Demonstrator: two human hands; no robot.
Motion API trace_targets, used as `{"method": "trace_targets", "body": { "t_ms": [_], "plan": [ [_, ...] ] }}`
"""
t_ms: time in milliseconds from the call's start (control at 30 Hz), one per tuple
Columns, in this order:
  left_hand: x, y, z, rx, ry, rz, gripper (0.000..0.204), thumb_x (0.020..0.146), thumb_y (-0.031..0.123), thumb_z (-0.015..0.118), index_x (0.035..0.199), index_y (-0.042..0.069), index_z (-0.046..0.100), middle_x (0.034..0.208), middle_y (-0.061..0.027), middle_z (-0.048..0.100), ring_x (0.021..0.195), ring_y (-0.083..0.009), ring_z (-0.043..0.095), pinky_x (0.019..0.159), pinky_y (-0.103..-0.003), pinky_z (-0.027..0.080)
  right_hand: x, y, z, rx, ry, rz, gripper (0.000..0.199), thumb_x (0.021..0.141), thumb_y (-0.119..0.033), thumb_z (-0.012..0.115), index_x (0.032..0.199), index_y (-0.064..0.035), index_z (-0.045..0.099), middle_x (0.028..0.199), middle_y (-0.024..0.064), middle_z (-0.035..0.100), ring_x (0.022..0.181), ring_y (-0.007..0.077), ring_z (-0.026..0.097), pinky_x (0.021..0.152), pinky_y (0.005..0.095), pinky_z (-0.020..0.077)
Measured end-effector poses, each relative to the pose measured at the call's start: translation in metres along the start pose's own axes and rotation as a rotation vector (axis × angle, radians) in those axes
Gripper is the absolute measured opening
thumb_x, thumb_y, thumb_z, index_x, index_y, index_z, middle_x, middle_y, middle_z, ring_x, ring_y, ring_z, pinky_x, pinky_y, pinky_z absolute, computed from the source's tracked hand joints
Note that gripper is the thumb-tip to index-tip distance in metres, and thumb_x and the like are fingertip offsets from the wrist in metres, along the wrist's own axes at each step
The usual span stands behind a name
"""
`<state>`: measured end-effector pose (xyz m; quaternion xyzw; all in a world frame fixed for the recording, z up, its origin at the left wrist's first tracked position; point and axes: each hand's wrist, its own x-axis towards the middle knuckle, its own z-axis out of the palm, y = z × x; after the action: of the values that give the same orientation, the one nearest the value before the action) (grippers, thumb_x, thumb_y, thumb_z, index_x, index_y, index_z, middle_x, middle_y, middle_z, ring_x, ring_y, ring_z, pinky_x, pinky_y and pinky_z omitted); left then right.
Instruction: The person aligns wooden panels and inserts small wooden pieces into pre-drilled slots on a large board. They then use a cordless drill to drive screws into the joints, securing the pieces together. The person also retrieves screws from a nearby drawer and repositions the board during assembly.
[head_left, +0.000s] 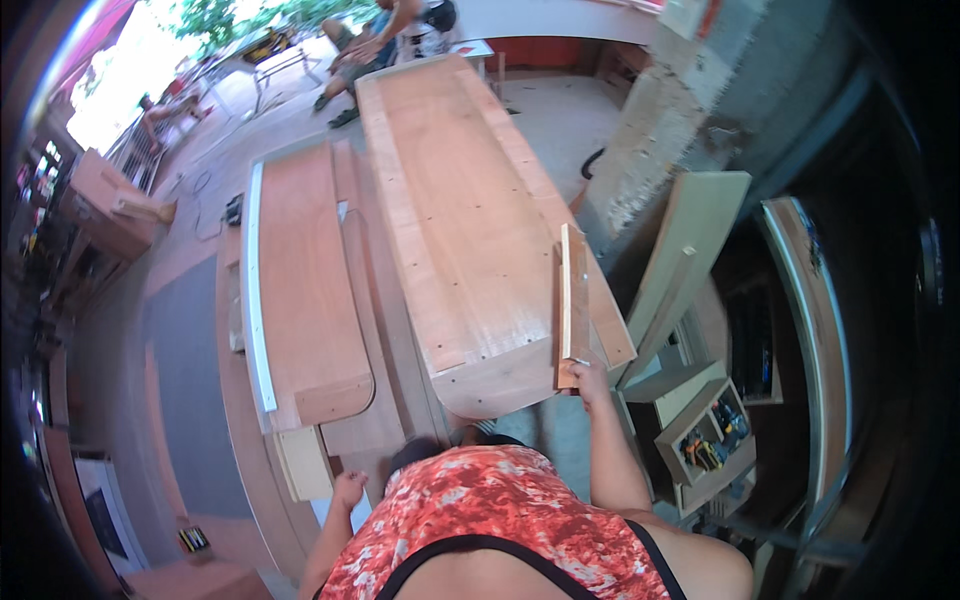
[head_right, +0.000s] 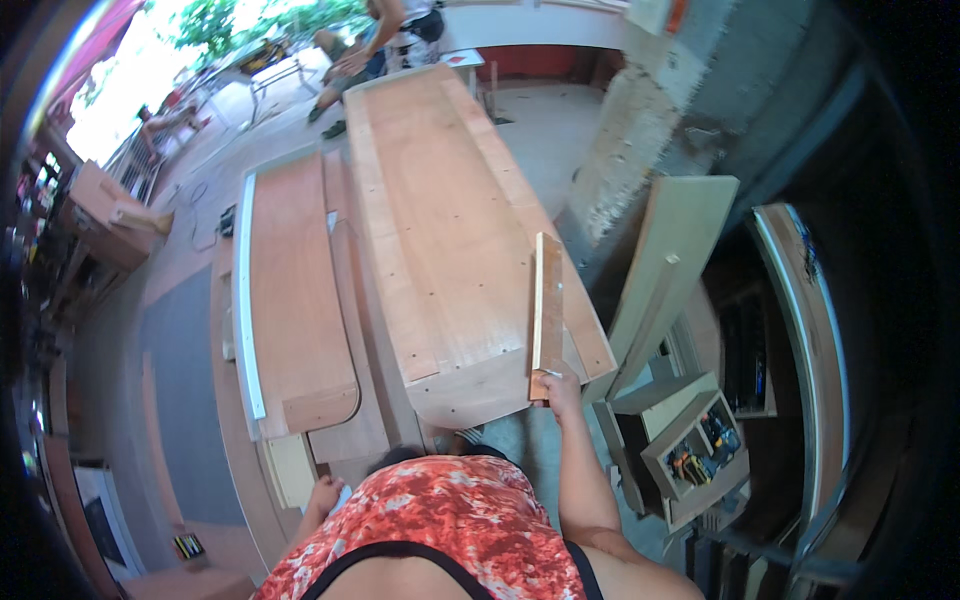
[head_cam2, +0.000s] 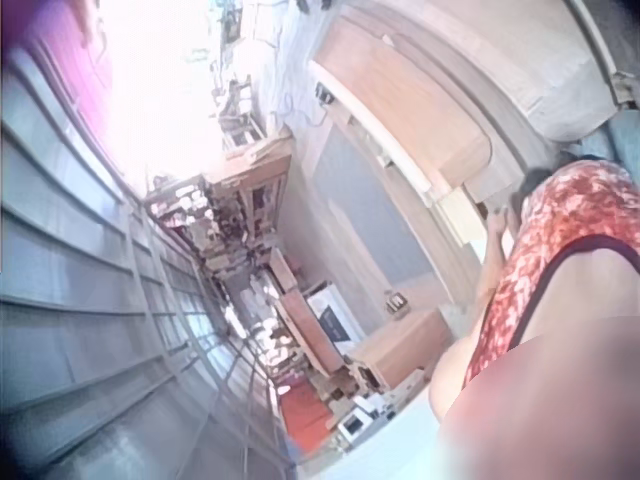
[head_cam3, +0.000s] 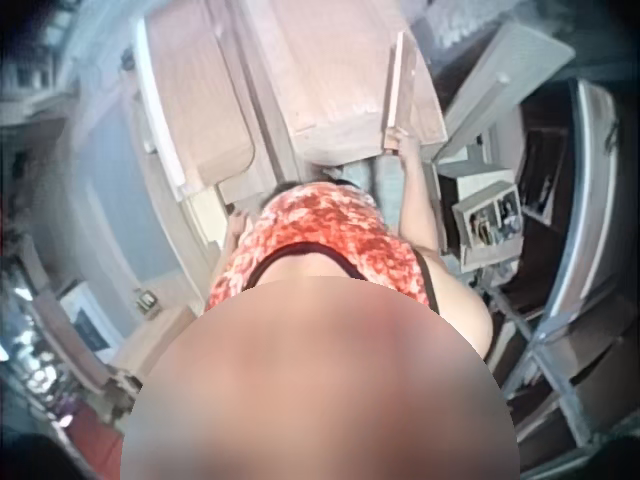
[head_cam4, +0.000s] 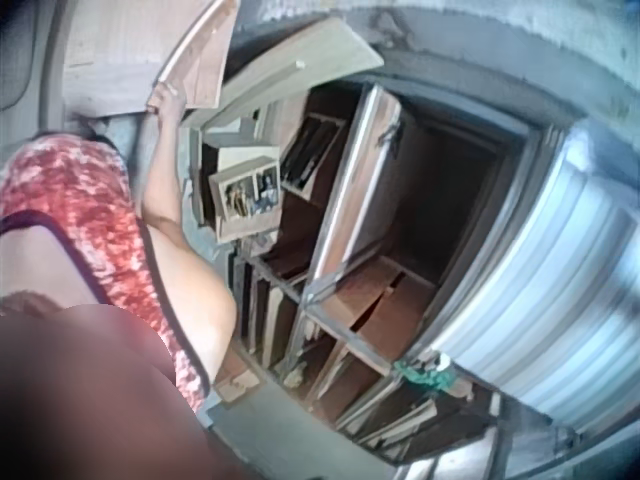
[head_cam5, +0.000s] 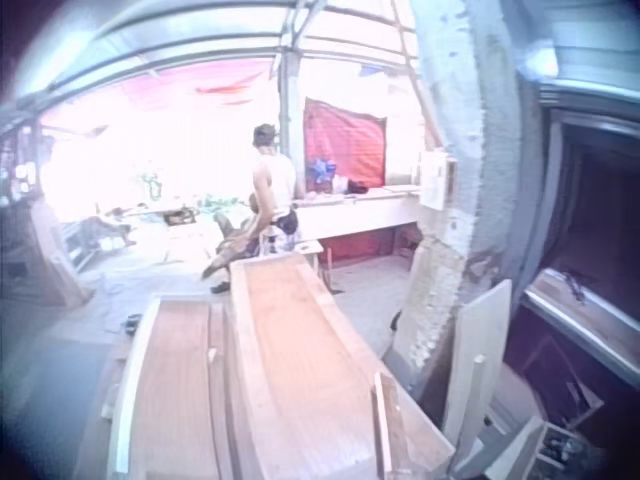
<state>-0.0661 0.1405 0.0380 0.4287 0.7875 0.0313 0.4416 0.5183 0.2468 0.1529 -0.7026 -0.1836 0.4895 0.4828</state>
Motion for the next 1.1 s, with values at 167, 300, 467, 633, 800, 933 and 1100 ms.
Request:
{"method": "trace_targets", "body": {
  "t_ms": [167, 300, 467, 633, 800, 933, 1100],
  "plan": [
    [0.015, 0.051, -0.022, -0.294, 0.02, -0.19, 0.036, 0.094, 0.032, 0.069, 0.098, -0.004, 0.072, 0.092, -0.0138, 0.074, 0.085, -0.0209, 0.068, 0.079, -0.037, 0.054, 0.032, -0.011, 0.009, -0.078, -0.041, 0.04, 0.035, 0.081, -0.004, 0.061, 0.116, -0.001, 0.067, 0.088, 0.0111, 0.071, 0.071, 0.0223, 0.07, 0.048, 0.0349, 0.0532],
    [0.054, 0.082, -0.047, -0.147, 0.01, 0.0, 0.038, 0.093, 0.032, 0.069, 0.104, -0.004, 0.072, 0.096, -0.0152, 0.074, 0.086, -0.0219, 0.069, 0.079, -0.036, 0.054, 0.042, -0.007, 0.023, -0.225, 0.038, -0.065, 0.032, 0.079, -0.006, 0.064, 0.11, -0.0005, 0.07, 0.093, 0.0125, 0.074, 0.082, 0.0248, 0.072, 0.07, 0.0377, 0.0556],
    [0.128, 0.212, -0.087, -0.104, 0.054, 0.245, 0.038, 0.092, 0.028, 0.069, 0.11, -0.005, 0.07, 0.097, -0.0157, 0.074, 0.09, -0.0236, 0.069, 0.082, -0.037, 0.054, 0.051, 0.015, 0.029, -0.499, 0.173, -0.185, 0.037, 0.076, -0.013, 0.073, 0.111, -0.0037, 0.07, 0.102, 0.0184, 0.075, 0.096, 0.0347, 0.072, 0.084, 0.0436, 0.0551],
    [0.248, 0.351, -0.109, -0.031, 0.203, 0.49, 0.044, 0.09, 0.028, 0.069, 0.121, -0.003, 0.064, 0.113, -0.0233, 0.067, 0.107, -0.0338, 0.065, 0.094, -0.042, 0.052, 0.054, 0.006, 0.047, -0.708, 0.292, -0.062, 0.041, 0.076, -0.017, 0.075, 0.115, -0.0076, 0.068, 0.109, 0.0214, 0.073, 0.104, 0.0428, 0.068, 0.088, 0.0498, 0.0538],
    [0.347, 0.529, -0.116, 0.203, 0.338, 0.697, 0.064, 0.087, 0.033, 0.072, 0.142, 0.006, 0.051, 0.15, -0.0309, 0.041, 0.133, -0.046, 0.047, 0.113, -0.05, 0.04, 0.071, -0.013, 0.084, -0.766, 0.417, -0.031, 0.047, 0.078, -0.02, 0.078, 0.122, -0.0088, 0.065, 0.109, 0.0213, 0.072, 0.106, 0.042, 0.068, 0.089, 0.0491, 0.0539],
    [0.394, 0.65, -0.117, 0.369, 0.358, 0.721, 0.075, 0.088, 0.039, 0.072, 0.151, 0.01, 0.042, 0.158, -0.0298, 0.03, 0.149, -0.0474, 0.025, 0.121, -0.052, 0.028, 0.083, -0.037, 0.123, -0.776, 0.491, 0.054, 0.045, 0.081, -0.02, 0.076, 0.121, -0.0079, 0.062, 0.107, 0.0217, 0.072, 0.105, 0.042, 0.068, 0.089, 0.0502, 0.0539],
    [0.419, 0.71, -0.088, 0.555, 0.275, 0.653, 0.08, 0.09, 0.05, 0.067, 0.155, 0.014, 0.038, 0.164, -0.0262, 0.02, 0.153, -0.0451, 0.016, 0.123, -0.058, 0.02, 0.089, -0.04, 0.125, -0.933, 0.548, 0.353, 0.035, 0.086, -0.023, 0.072, 0.116, -0.0079, 0.062, 0.103, 0.0218, 0.073, 0.101, 0.0431, 0.068, 0.087, 0.0514, 0.0538]
  ]
}}
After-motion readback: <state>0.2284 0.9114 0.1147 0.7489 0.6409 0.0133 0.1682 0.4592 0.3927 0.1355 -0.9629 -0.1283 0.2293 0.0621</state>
